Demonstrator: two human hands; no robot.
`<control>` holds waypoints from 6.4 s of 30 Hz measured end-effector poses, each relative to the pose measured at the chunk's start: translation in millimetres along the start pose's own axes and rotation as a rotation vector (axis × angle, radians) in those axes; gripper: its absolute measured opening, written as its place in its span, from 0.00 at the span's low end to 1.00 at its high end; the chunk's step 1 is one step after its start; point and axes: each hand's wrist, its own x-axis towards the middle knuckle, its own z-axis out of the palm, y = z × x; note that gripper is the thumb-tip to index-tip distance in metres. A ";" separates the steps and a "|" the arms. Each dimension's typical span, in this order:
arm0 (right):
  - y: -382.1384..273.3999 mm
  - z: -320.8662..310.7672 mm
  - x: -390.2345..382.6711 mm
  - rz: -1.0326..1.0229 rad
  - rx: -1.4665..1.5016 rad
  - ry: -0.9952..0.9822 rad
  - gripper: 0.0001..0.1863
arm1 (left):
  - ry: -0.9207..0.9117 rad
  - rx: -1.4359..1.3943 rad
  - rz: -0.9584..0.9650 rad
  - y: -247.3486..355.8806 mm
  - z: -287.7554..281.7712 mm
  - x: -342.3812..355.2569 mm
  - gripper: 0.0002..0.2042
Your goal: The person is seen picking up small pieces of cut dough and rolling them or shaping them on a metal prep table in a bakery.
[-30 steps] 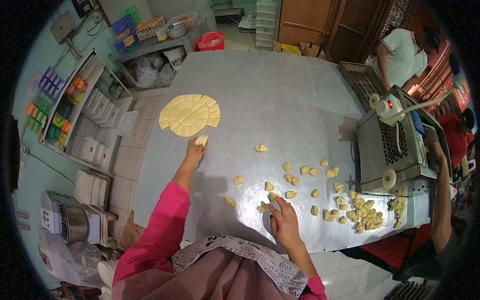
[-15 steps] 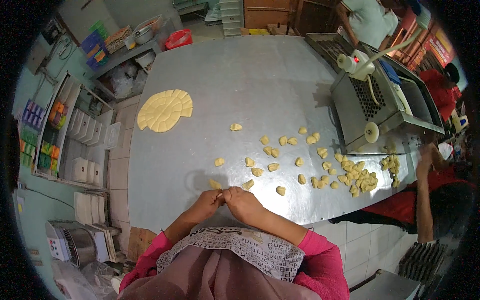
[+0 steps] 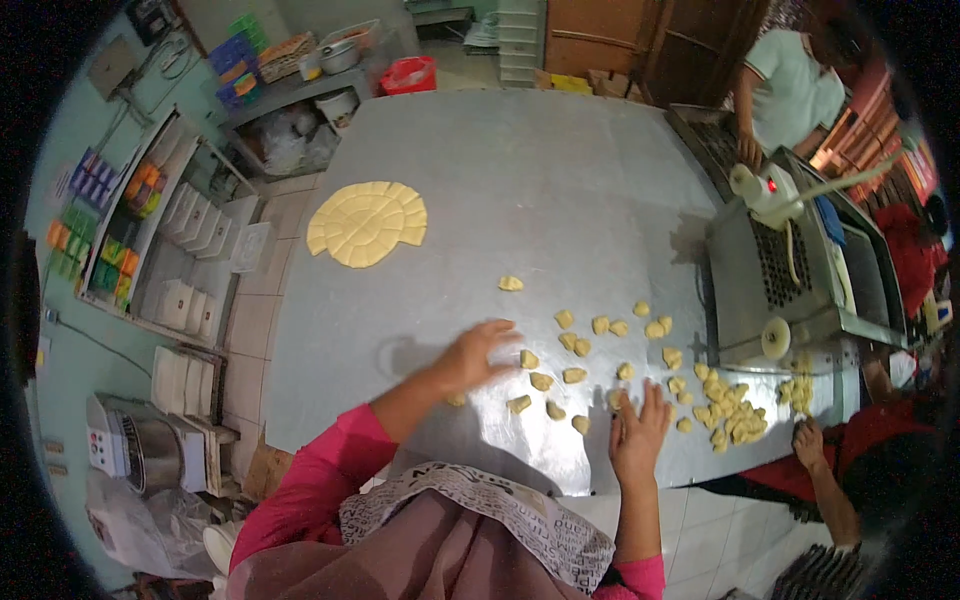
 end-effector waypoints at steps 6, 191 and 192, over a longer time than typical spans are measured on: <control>-1.1 15.8 -20.6 0.034 0.171 -0.065 0.26 | 0.092 0.269 -0.820 -176.5 -127.8 50.2 0.29; -146.8 37.3 -36.7 0.099 0.146 -0.100 0.27 | 0.798 0.243 -0.328 -315.6 -226.7 38.4 0.26; -150.1 45.6 -41.0 0.096 0.150 -0.098 0.27 | 0.828 0.366 -0.434 -346.2 -247.0 32.4 0.27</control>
